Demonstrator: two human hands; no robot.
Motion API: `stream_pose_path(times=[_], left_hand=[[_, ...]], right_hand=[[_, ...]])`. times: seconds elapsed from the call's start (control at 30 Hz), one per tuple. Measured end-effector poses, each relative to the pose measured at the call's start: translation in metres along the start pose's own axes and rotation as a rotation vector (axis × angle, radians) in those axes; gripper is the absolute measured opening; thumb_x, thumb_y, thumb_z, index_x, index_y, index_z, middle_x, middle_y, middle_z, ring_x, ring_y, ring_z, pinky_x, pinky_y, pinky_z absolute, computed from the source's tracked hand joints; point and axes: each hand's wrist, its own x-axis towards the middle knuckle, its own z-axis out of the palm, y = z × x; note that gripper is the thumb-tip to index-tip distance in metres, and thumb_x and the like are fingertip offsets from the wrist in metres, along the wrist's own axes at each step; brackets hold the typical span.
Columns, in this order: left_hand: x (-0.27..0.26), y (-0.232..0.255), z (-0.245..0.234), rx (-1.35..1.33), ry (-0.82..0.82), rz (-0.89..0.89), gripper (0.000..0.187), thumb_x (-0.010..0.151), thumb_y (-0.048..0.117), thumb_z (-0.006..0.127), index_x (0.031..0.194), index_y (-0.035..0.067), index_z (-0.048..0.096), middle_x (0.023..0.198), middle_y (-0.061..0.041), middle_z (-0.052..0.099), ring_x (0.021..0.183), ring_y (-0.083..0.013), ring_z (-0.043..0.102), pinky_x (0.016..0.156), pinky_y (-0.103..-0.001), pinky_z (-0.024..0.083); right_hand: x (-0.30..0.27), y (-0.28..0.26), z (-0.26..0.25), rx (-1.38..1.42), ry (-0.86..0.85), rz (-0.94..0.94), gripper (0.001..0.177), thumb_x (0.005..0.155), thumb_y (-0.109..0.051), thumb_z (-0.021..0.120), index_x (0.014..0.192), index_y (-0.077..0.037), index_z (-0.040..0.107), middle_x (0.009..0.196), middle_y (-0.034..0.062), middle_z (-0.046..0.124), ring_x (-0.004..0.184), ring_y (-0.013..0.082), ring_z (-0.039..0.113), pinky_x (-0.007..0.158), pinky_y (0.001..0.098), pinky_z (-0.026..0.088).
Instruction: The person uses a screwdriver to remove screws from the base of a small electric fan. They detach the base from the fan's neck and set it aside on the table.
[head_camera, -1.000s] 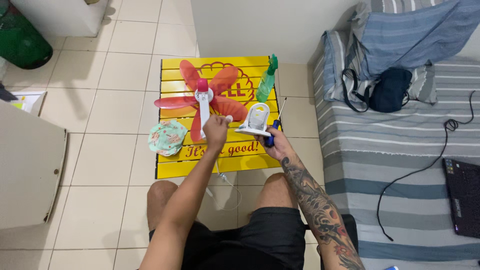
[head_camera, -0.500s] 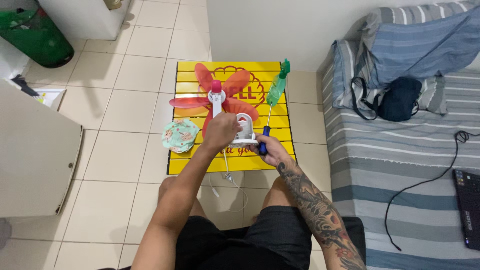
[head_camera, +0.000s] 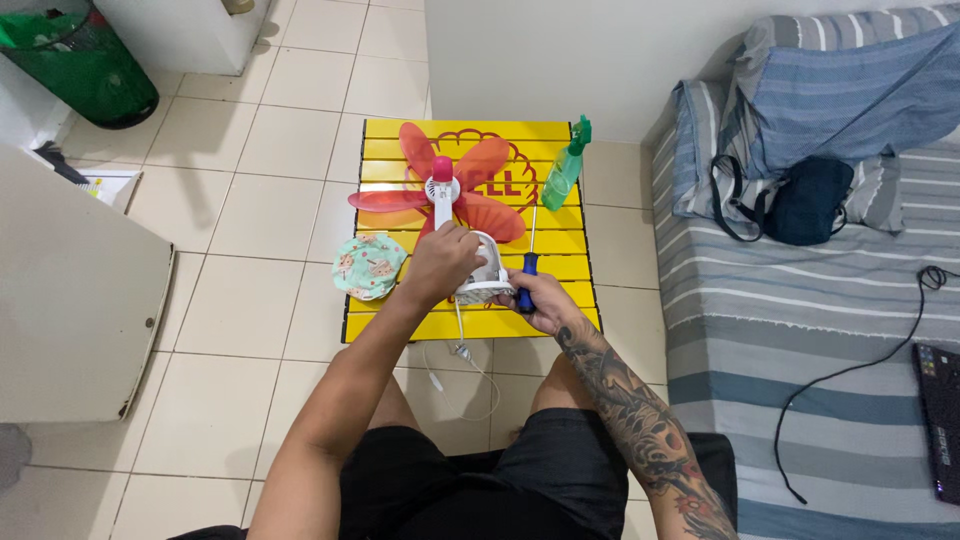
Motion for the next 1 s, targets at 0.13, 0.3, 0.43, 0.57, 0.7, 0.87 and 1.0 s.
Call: stream_pose_path(times=[0.13, 0.3, 0.43, 0.57, 0.7, 0.87, 1.0], left_hand=[[-0.003, 0.003, -0.004, -0.012, 0.045, -0.070, 0.039, 0.067, 0.018, 0.090, 0.085, 0.004, 0.059, 0.085, -0.013, 0.061, 0.086, -0.0343, 0.061, 0.078, -0.044, 0.051], [-0.007, 0.004, -0.005, -0.124, 0.172, -0.225, 0.052, 0.059, 0.017, 0.092, 0.091, -0.002, 0.056, 0.097, -0.022, 0.057, 0.092, -0.0410, 0.059, 0.081, -0.047, 0.051], [-0.012, -0.001, 0.001, -0.440, 0.070, -0.473, 0.046, 0.071, 0.017, 0.090, 0.098, -0.001, 0.058, 0.085, -0.015, 0.061, 0.075, -0.0305, 0.064, 0.068, -0.042, 0.052], [-0.020, -0.005, 0.009, -0.456, 0.060, -0.548, 0.042, 0.076, 0.020, 0.090, 0.086, 0.001, 0.054, 0.069, -0.010, 0.058, 0.060, -0.0242, 0.060, 0.057, -0.038, 0.050], [-0.028, -0.003, 0.011, -0.441, 0.120, -0.525, 0.043, 0.079, 0.020, 0.091, 0.082, 0.001, 0.052, 0.067, -0.010, 0.055, 0.058, -0.0207, 0.056, 0.055, -0.036, 0.047], [-0.034, 0.006, 0.005, -0.512, 0.155, -0.570, 0.036, 0.078, 0.017, 0.088, 0.084, 0.005, 0.055, 0.064, -0.005, 0.053, 0.057, -0.0128, 0.051, 0.052, -0.032, 0.046], [-0.038, 0.007, -0.001, -0.622, 0.130, -0.625, 0.042, 0.079, 0.017, 0.087, 0.077, 0.004, 0.047, 0.063, 0.000, 0.051, 0.058, -0.0061, 0.052, 0.051, -0.029, 0.046]], right_hand=[[-0.003, -0.002, 0.007, 0.020, 0.015, 0.023, 0.039, 0.093, -0.003, 0.056, 0.130, 0.010, 0.061, 0.103, 0.0180, 0.070, 0.079, 0.0201, 0.071, 0.065, 0.0231, 0.058], [-0.012, -0.005, 0.016, 0.031, 0.138, 0.056, 0.039, 0.095, -0.005, 0.057, 0.132, 0.008, 0.062, 0.102, 0.0175, 0.069, 0.083, 0.0193, 0.071, 0.069, 0.0230, 0.060], [-0.011, -0.005, 0.019, 0.051, 0.011, 0.019, 0.039, 0.093, -0.002, 0.056, 0.130, 0.010, 0.061, 0.101, 0.0173, 0.069, 0.083, 0.0212, 0.071, 0.067, 0.0239, 0.059], [-0.011, -0.004, 0.018, 0.046, -0.021, -0.005, 0.041, 0.091, 0.000, 0.056, 0.131, 0.010, 0.059, 0.101, 0.0172, 0.068, 0.083, 0.0218, 0.071, 0.069, 0.0243, 0.060], [-0.014, -0.001, 0.024, 0.006, 0.001, -0.050, 0.041, 0.091, 0.000, 0.058, 0.131, 0.011, 0.057, 0.103, 0.0160, 0.068, 0.085, 0.0236, 0.072, 0.071, 0.0267, 0.061], [-0.019, -0.001, 0.032, -0.061, 0.041, -0.055, 0.039, 0.090, -0.007, 0.059, 0.127, 0.005, 0.057, 0.104, 0.0149, 0.070, 0.087, 0.0261, 0.074, 0.078, 0.0363, 0.064], [-0.015, -0.002, 0.026, -0.222, 0.042, -0.118, 0.038, 0.093, -0.010, 0.062, 0.128, 0.003, 0.065, 0.102, 0.0088, 0.072, 0.085, 0.0177, 0.071, 0.077, 0.0319, 0.060]])
